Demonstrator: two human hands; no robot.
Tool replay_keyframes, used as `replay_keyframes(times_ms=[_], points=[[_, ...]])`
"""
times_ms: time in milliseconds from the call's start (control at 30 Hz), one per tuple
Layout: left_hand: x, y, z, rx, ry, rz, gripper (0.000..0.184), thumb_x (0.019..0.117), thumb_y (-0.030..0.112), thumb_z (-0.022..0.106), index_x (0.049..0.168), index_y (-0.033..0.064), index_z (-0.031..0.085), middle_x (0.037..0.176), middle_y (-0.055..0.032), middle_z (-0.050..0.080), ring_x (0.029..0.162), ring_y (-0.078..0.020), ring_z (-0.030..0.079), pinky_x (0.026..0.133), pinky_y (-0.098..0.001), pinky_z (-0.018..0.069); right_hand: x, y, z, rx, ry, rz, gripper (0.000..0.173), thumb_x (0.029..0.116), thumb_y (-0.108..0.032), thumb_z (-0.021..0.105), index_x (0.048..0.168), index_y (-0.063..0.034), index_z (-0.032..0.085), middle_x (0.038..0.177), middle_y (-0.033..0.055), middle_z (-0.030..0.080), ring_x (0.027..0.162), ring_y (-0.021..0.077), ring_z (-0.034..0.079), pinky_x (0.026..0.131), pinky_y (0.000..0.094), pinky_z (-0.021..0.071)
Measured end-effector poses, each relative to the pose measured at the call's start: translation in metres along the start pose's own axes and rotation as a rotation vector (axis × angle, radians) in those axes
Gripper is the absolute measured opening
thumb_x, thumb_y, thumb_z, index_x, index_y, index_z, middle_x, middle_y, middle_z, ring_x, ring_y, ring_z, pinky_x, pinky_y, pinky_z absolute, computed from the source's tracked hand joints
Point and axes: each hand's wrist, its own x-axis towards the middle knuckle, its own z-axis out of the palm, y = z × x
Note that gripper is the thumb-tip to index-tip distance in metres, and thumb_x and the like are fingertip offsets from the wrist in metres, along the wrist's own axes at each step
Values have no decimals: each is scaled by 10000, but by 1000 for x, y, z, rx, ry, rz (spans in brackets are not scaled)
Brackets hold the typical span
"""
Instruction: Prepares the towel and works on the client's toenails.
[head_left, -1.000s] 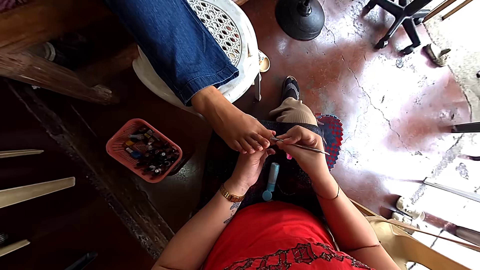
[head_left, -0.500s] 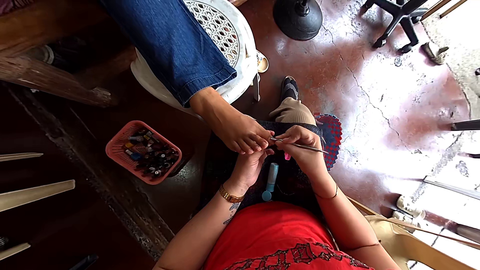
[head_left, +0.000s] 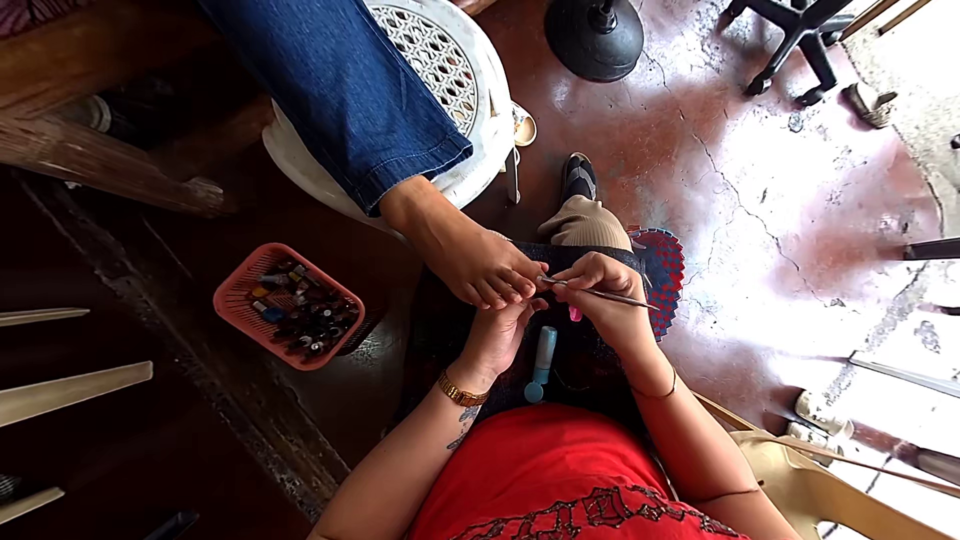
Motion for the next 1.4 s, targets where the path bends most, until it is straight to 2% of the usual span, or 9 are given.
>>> replay_keyframes(times_ms=[167,267,367,500,633,767,900,1267,1400], points=[[0,0,2,-1,21,-17,244,997,29,542,1201,33,675,1141,-93,696,983,-164,680,917,-330,564,-1,3,5,-198,-2,-145,102,809,85,714,800,-10,677,907,92,718,863,147,700,731,269,595],[-1,1,1,-12,27,-14,236,995,16,545,1187,26,681,1156,-106,696,972,-166,686,893,-319,574,0,2,-1,-171,-37,-128,117,821,93,719,800,-9,665,916,98,719,850,151,712,715,271,612],[0,1,1,-11,28,-17,239,996,22,539,1190,31,678,1159,-97,691,1006,-169,676,932,-341,560,0,5,5,-274,-13,-207,111,799,91,714,752,1,670,899,94,718,876,136,696,738,253,590],[0,1,1,3,22,-13,232,1003,28,535,1185,28,679,1168,-109,691,993,-170,680,896,-326,569,-1,7,-3,-146,-56,-164,120,828,89,708,785,-14,664,928,104,724,874,163,706,745,294,604],[0,0,1,-2,25,-17,224,998,32,552,1184,34,676,1170,-97,690,1003,-169,677,927,-337,561,-1,11,4,-288,-35,-273,121,800,92,711,742,-2,660,907,104,716,905,153,702,764,271,600],[0,0,0,-3,23,-6,228,1001,20,541,1182,26,679,1174,-113,693,1006,-176,681,905,-329,569,0,10,-4,-221,-84,-244,125,825,88,710,762,-1,650,916,116,721,892,166,712,754,292,607],[0,-1,0,-6,31,-8,216,1003,22,537,1168,32,677,1179,-113,681,1017,-183,675,929,-342,562,-1,15,4,-349,-48,-339,127,815,89,697,732,2,657,892,115,717,903,164,711,761,281,603],[2,0,0,-3,14,0,217,991,36,569,1174,28,685,1171,-110,692,982,-164,681,888,-314,570,1,9,-5,-205,-89,-221,123,823,95,705,763,-2,660,917,108,726,902,169,716,776,302,613],[1,0,1,-8,31,-13,228,1000,29,550,1194,24,670,1179,-110,686,997,-171,678,922,-335,564,1,12,1,-296,-64,-281,122,812,94,695,738,5,658,886,105,707,903,154,702,773,271,599]])
